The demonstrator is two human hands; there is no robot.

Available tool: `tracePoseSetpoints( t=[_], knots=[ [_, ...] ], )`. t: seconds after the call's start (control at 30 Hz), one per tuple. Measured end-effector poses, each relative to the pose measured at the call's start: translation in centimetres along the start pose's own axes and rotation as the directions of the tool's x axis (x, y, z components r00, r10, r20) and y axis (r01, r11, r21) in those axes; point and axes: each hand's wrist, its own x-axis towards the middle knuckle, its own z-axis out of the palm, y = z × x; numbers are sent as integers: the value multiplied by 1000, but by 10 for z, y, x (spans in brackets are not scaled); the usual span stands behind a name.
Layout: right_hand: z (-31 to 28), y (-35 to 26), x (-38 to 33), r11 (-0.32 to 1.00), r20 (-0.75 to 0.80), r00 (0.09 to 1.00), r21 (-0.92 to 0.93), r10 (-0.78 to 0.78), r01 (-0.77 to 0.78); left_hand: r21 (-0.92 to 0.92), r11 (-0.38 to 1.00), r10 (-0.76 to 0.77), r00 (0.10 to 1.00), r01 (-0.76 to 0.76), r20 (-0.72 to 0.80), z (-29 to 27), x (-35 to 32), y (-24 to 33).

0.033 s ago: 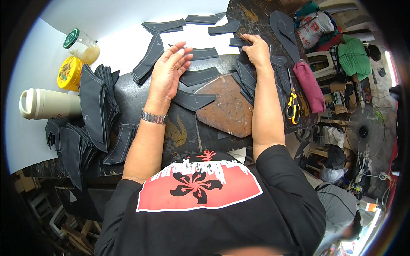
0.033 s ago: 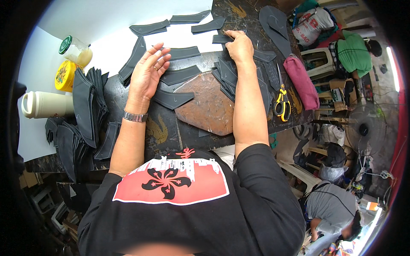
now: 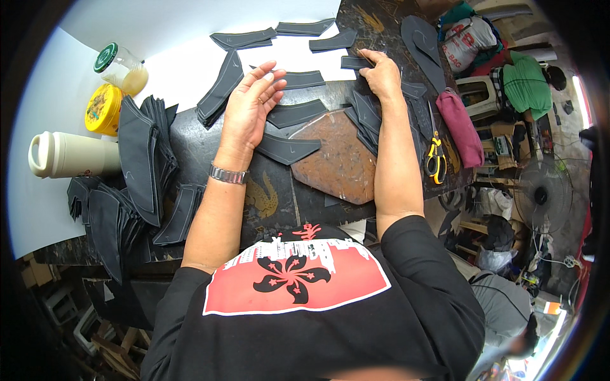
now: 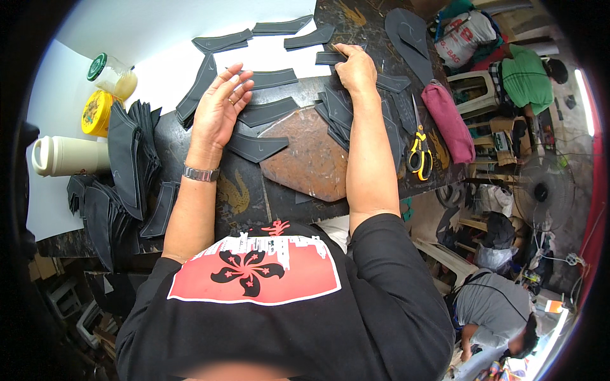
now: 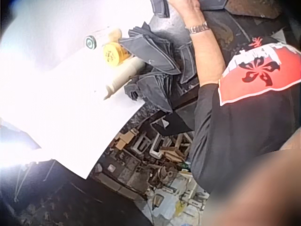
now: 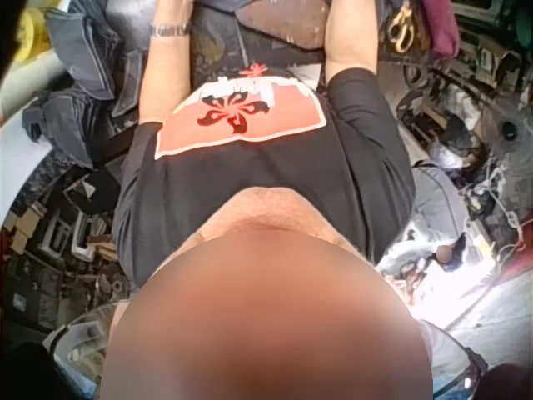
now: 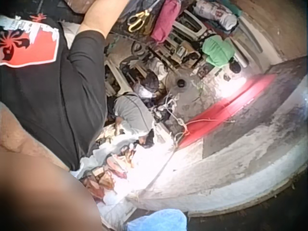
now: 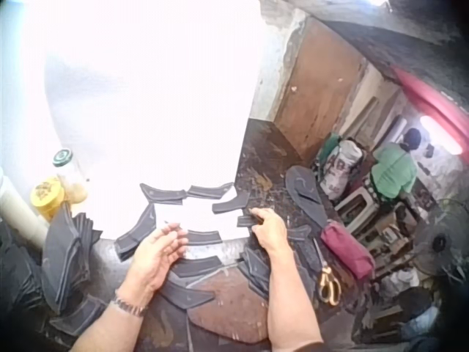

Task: The person repeatedly picks up small black fabric pieces from a worktable, turns them over, and places them into separate piles. The person handles the pieces one at a time, occasionally shifting stacks to reach more items.

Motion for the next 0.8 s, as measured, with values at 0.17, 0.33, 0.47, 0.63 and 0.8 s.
tracePoseSetpoints(
  t=[0.17, 0.33, 0.47, 0.63, 0.8],
  knots=[
    [3, -4, -3, 999, 43, 999, -21, -34, 35, 6, 1000, 7, 1000, -7, -7, 0, 0, 0],
    [-1, -8, -3, 999, 60, 998, -34, -7, 9, 24, 1000, 15, 1000, -14, -17, 0, 1, 2],
    [-2, -9, -4, 1000, 58, 998, -27, -6, 8, 132, 987, 98, 995, -95, -12, 0, 0, 8],
    [-3, -17, -6, 999, -122, 992, 35, -17, 21, 526, 801, 300, 952, -286, 61, 2, -4, 16],
    [-7, -40, -11, 915, -206, 966, 338, -156, 220, 922, 308, 292, 945, -236, 144, 2, -16, 16]
  ],
)
